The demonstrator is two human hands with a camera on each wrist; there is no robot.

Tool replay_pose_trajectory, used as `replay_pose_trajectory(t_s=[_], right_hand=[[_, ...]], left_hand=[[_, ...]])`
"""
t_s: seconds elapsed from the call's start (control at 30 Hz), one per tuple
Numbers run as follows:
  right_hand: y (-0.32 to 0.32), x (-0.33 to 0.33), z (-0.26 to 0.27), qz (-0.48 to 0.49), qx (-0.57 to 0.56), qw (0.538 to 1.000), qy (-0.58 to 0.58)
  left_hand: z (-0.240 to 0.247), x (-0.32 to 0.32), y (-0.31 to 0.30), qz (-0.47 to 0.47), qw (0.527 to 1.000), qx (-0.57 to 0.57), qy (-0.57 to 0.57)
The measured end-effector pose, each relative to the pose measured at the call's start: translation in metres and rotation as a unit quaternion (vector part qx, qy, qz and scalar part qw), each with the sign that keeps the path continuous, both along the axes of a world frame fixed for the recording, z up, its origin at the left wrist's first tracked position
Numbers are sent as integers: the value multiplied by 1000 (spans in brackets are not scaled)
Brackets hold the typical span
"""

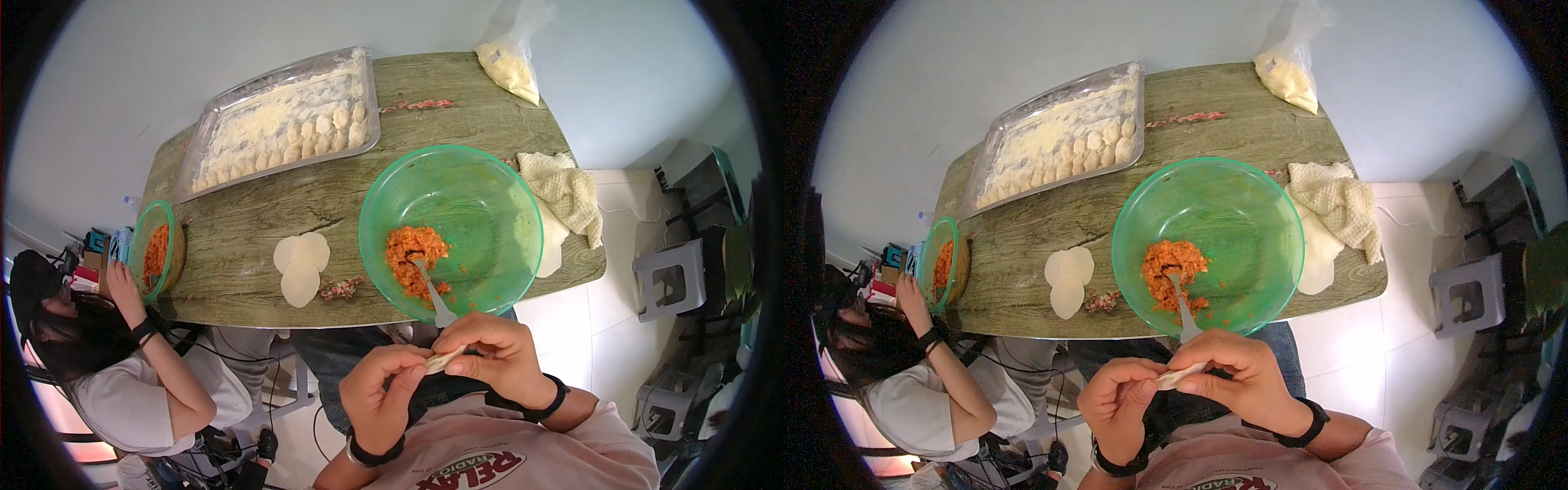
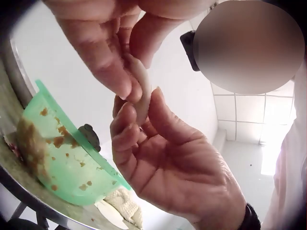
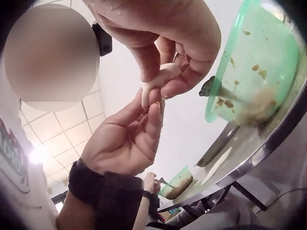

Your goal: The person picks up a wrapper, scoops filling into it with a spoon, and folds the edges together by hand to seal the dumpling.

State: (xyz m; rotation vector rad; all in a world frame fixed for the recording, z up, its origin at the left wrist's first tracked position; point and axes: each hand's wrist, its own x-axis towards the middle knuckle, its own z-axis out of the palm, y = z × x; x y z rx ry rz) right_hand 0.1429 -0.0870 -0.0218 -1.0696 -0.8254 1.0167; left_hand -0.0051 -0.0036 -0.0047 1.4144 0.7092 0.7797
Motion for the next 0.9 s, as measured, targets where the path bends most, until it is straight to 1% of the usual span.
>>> replay_pose_trajectory(t_s=[0.1,0.17,0.2,0.27,0.3,0.37,0.4,0.47,0.5,0.53,0.6,0.7,0.8,0.9], right_hand=[[0,-1,0,5,1,1000,-7],[1,-1,4,7,-2,997,80],[0,0,4,7,-2,997,80],[-1,4,5,22,-34,991,127],[-1,4,5,22,-34,991,127],[-1,4,5,64,-42,972,222],[0,3,6,64,-42,972,222],[1,-1,9,87,-58,955,277],[2,-3,10,88,-58,955,276],[3,-5,10,87,-63,956,272],[3,-6,10,87,-69,957,268],[3,-6,11,105,-71,962,242],[4,-7,12,111,-74,964,232],[4,-8,12,116,-71,966,221]], left_hand=[[-7,-3,3,-2,1000,29,9],[-11,-6,4,-27,997,73,-13],[-8,-4,4,-26,997,73,-13],[-2,2,3,-43,995,-36,-84],[-5,2,5,-42,995,-36,-85],[-15,1,9,-156,980,-56,-110],[-14,2,8,-156,980,-56,-110],[-13,7,7,-182,970,-92,-130],[-9,8,7,-182,975,-66,-105],[-6,8,6,-182,976,-66,-105],[-2,7,5,-181,973,-123,-77],[1,12,2,-159,976,-114,-91],[2,10,3,-173,969,-136,-111],[3,11,3,-154,975,-131,-94]])
